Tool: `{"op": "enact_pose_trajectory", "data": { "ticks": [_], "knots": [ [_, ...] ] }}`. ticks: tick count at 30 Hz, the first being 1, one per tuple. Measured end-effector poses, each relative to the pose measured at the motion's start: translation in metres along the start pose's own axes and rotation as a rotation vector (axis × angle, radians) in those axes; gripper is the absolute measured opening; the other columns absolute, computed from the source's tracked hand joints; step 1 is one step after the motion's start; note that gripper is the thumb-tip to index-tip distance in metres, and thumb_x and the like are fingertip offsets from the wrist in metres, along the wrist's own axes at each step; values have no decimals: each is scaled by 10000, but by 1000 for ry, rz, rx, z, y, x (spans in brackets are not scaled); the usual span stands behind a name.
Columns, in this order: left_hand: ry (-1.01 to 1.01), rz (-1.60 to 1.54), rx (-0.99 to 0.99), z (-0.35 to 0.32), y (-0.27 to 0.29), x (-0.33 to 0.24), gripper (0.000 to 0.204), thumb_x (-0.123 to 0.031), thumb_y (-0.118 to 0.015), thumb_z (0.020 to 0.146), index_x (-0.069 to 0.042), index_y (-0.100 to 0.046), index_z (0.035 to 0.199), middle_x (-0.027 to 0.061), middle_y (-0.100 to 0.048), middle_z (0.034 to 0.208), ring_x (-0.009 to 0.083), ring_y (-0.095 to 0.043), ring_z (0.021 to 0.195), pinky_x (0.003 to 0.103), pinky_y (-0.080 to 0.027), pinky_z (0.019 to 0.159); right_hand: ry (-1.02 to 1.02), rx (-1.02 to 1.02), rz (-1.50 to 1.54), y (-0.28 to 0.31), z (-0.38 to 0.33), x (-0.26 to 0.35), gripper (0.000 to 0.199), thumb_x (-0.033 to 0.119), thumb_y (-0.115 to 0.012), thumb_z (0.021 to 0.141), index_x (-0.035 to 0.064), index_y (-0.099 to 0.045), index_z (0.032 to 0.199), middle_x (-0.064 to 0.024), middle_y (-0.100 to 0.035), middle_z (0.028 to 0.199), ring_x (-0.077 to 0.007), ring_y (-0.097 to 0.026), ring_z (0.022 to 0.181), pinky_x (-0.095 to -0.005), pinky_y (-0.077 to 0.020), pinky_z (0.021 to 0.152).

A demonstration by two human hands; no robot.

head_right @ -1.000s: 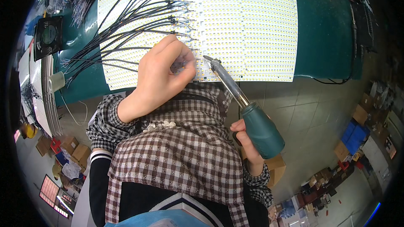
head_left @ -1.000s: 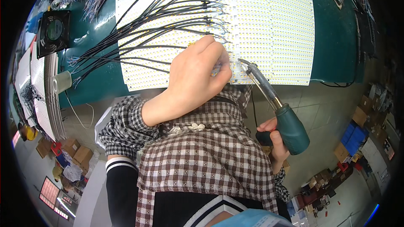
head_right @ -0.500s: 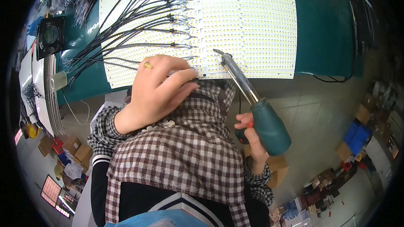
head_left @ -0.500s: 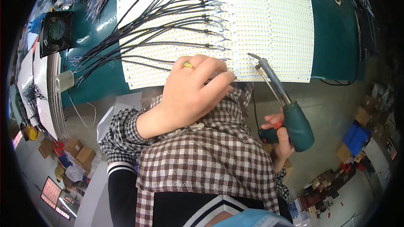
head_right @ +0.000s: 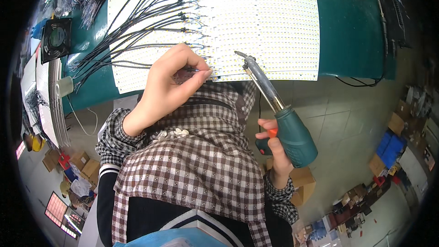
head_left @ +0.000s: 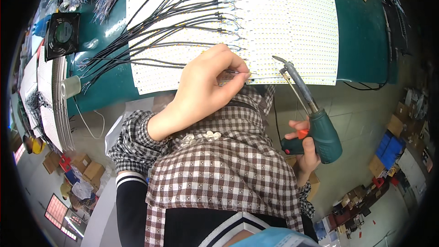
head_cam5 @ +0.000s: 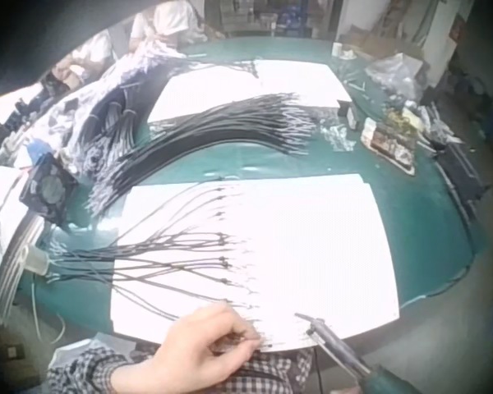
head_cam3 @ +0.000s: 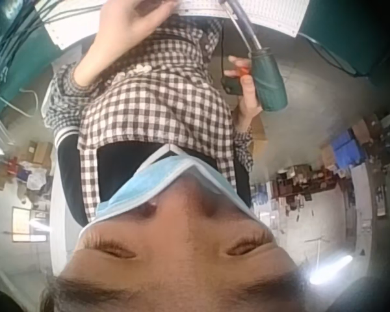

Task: The person uses a soldering iron to attach black wires to a large LED panel. They systematically solder multiple connection points along the edge of the panel, holding the wires in place with one hand while applying heat with the other. The person then lifts the panel to inspect the work and places it on a stack of similar panels.

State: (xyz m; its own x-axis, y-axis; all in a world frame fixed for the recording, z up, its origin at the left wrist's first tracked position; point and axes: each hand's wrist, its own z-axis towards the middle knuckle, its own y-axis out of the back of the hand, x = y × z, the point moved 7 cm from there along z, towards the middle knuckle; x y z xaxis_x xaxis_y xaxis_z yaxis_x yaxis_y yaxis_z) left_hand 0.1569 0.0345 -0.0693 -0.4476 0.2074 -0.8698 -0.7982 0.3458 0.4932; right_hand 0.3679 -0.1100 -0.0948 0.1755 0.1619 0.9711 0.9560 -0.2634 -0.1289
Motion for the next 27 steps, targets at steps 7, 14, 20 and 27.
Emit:
{"op": "enact_pose_trajectory", "data": {
  "ticks": [7,14,20,27],
  "knots": [
    [30,203,-42,4,0,0,88,-32,-647,709,-50,-562,719,44,-536,690,172,-563,598,284,-445,520,-35,-25,94,-3,0,1,404,204,-621,840,-89,-522,1100,-175,-585,994,-336,-606,955,-349,-569,659],
    [-58,226,-128,3,-4,-2,117,-25,-646,676,-63,-540,705,58,-519,663,215,-551,553,326,-432,493,-40,-9,93,-5,-4,1,397,211,-631,840,-90,-534,1080,-178,-591,984,-322,-604,952,-353,-569,665],
    [-77,253,-120,3,-5,-3,125,-23,-645,663,-64,-532,698,62,-512,664,236,-542,567,348,-422,489,-40,66,85,-8,-8,1,339,156,-618,846,-93,-538,1061,-179,-595,948,-293,-610,907,-352,-563,692],
    [-49,288,-67,9,-5,0,111,-39,-635,670,-56,-531,704,79,-517,677,268,-546,622,374,-425,534,-101,121,18,-11,-4,-4,248,115,-613,827,-75,-537,967,-163,-593,884,-240,-611,810,-349,-546,717]
  ]
}}
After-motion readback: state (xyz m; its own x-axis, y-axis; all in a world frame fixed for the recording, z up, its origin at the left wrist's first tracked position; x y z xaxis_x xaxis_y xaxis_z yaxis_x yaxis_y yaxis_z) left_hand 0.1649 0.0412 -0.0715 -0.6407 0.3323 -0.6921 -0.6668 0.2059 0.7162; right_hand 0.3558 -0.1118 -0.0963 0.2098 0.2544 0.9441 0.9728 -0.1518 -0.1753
